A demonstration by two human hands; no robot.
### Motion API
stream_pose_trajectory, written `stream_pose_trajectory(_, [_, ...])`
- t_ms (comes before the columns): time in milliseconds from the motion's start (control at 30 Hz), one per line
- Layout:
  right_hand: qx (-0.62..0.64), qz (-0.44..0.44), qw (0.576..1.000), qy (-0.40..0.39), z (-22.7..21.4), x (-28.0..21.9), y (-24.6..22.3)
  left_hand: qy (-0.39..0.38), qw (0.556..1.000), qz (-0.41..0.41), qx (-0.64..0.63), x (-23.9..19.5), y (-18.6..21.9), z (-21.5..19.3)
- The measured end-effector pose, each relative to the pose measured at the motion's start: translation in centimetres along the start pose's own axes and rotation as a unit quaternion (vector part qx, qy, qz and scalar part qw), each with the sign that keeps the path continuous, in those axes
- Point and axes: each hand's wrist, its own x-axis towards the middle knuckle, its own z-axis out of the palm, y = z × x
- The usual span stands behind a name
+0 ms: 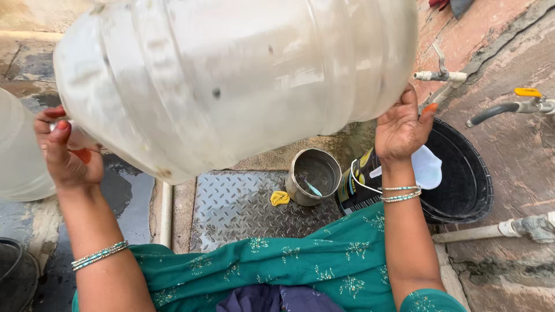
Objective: The person is cleaning a large transparent plastic water dispenser. They repeatedly fill the dispenser with water using a white plastic jug, shake it vigorously to dislodge debris, and pour the water out into a metal pot. This cycle is performed multiple times to clean the interior of the dispenser.
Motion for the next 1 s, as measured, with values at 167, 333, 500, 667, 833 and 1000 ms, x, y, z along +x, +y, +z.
stream_pose_trajectory(167, [-0.055, 0.019, 0.998, 0.024, 0.1, -2.1, 1.1, 0.02, 0.995, -0.013, -0.101, -0.1, -5.4, -3.5])
stream_pose_trajectory(333, [-0.082, 0.053, 0.993, 0.064, -2.8, -1.4, 4.3, 0.157, 0.962, -0.213, 0.073, -0.3, -7.3, -0.7])
stream_pose_trajectory(500, [-0.309, 0.371, 0.875, 0.05, -6.4, -2.7, 6.8, 0.113, 0.784, -0.533, 0.299, -1.5, -5.5, 1.7])
stream_pose_trajectory(667, [-0.555, 0.445, 0.703, -0.016, -5.7, -1.4, 7.2, -0.014, 0.602, -0.647, 0.468, -2.7, -5.6, 0.9])
stream_pose_trajectory(833, [-0.402, 0.214, 0.89, -0.012, -0.1, -0.3, 2.9, 0.088, 0.827, -0.485, 0.269, -2.2, -4.0, 0.9])
stream_pose_trajectory(1000, [-0.163, -0.05, 0.982, -0.087, 3.3, -1.1, -0.5, 0.04, 0.981, -0.18, -0.055, -0.9, -1.1, 3.8])
